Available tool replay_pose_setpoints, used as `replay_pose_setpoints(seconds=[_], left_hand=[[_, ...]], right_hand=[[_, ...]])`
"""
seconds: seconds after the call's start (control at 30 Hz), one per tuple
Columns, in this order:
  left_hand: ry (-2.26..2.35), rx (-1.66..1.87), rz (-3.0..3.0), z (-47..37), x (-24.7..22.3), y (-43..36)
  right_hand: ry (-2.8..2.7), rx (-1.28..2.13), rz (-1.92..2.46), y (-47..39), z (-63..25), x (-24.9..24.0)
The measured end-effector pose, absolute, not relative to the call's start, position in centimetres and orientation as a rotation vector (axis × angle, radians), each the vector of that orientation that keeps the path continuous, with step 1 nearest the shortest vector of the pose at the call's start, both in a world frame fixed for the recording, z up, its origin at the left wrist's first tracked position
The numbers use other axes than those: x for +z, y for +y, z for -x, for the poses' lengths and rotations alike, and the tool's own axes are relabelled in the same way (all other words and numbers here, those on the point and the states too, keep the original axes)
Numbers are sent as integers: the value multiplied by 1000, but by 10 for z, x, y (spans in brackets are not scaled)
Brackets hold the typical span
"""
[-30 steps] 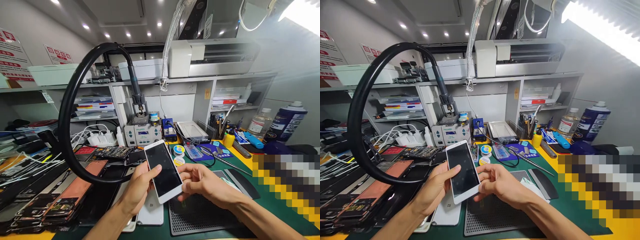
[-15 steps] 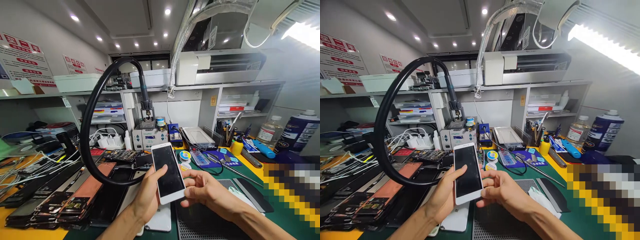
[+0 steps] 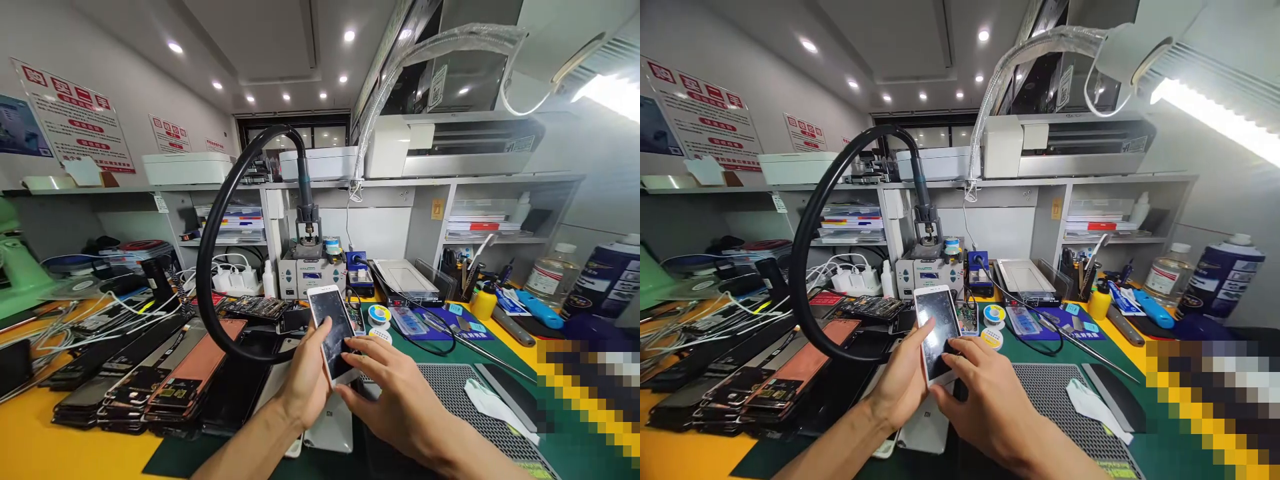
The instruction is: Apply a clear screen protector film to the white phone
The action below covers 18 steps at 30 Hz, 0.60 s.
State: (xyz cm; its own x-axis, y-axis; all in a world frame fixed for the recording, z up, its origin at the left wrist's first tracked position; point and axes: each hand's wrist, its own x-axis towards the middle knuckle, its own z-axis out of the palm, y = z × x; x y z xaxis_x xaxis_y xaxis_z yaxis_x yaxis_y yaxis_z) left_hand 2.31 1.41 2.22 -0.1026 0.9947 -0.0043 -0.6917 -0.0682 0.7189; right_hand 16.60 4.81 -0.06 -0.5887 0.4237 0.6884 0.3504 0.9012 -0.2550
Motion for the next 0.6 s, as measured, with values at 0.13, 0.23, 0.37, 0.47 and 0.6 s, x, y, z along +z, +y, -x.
replay_pose_setpoints(seconds=[0.13,0.23,0.37,0.47,0.6], left_hand=[[683,1595,-616,-21,18,14],[701,1609,-619,-21,15,15],[735,1624,-630,-22,12,15],[770,1632,-644,-23,11,14],[826,1642,-615,-23,11,13]], right_hand=[[-2275,121,561,53,-164,-3],[-2277,127,534,53,-165,-3],[-2301,119,500,48,-163,-2],[-2309,112,505,46,-161,-3],[-2313,118,517,44,-160,-5]])
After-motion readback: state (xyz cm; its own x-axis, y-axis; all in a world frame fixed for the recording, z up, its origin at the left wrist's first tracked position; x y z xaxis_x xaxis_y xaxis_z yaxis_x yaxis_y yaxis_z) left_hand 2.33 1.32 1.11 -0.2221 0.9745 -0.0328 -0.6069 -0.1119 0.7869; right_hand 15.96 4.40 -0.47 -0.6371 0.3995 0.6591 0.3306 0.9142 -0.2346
